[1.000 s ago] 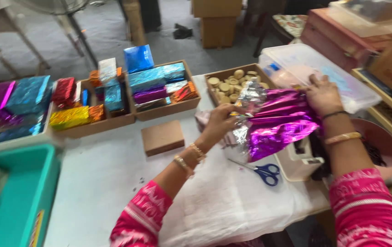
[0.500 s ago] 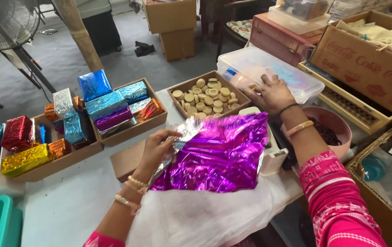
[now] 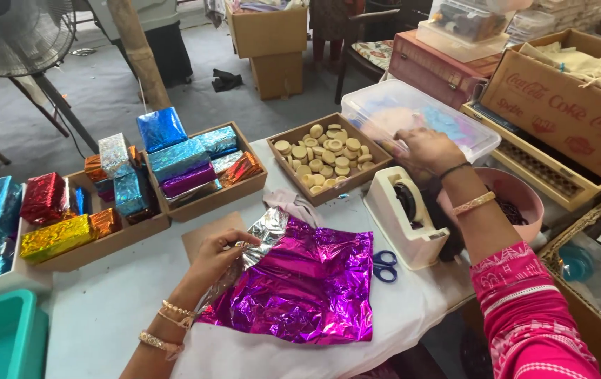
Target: The person places a small cardboard box into a larger box, then retrieves a sheet of shiny purple wrapping paper. They wrap the box with the paper, fold the edges, and secure the package using a tape dispenser.
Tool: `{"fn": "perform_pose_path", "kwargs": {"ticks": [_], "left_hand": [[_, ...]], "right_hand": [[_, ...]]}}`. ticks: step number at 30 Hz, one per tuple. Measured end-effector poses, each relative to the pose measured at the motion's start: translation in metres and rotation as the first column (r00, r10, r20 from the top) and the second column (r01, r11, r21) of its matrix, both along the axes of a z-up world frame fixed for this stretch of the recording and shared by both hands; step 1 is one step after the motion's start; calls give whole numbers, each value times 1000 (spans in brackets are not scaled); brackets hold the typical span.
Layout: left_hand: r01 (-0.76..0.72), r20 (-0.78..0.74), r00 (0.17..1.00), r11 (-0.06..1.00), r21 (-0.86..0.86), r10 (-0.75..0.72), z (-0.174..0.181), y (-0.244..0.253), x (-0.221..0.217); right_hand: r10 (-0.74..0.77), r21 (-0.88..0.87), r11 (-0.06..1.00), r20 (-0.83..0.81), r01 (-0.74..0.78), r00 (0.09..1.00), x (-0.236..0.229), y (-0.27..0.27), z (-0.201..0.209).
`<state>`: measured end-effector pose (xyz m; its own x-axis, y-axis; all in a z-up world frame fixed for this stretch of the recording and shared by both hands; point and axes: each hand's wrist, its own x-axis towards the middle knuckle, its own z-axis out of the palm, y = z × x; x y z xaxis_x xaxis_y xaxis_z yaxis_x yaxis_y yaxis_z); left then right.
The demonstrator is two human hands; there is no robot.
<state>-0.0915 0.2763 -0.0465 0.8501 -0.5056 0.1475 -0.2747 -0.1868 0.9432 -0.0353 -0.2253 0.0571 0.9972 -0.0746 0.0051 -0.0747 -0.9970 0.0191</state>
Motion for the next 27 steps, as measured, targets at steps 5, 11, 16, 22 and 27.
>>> {"fn": "perform_pose_path", "kwargs": {"ticks": [5, 11, 16, 22, 27], "left_hand": [[-37, -105, 994, 999, -13, 36, -7, 29, -11], [-39, -157, 987, 997, -68, 28, -39, 45, 0], [-78, -4, 997, 996, -48, 78, -26, 45, -6], [-90, 294, 950, 995, -49, 101, -33, 44, -3], [-123, 2, 992, 989, -81, 124, -35, 47, 0]], "right_hand": [[170, -42, 985, 256, -165, 952, -10, 73, 23], [513, 278, 798, 153, -535, 845, -26, 190, 29], [810, 665, 415, 42, -621, 585, -27, 262, -12], [854, 767, 145, 222, -625, 471, -41, 294, -41], [909, 829, 64, 181, -555, 375, -26, 283, -82]]}}
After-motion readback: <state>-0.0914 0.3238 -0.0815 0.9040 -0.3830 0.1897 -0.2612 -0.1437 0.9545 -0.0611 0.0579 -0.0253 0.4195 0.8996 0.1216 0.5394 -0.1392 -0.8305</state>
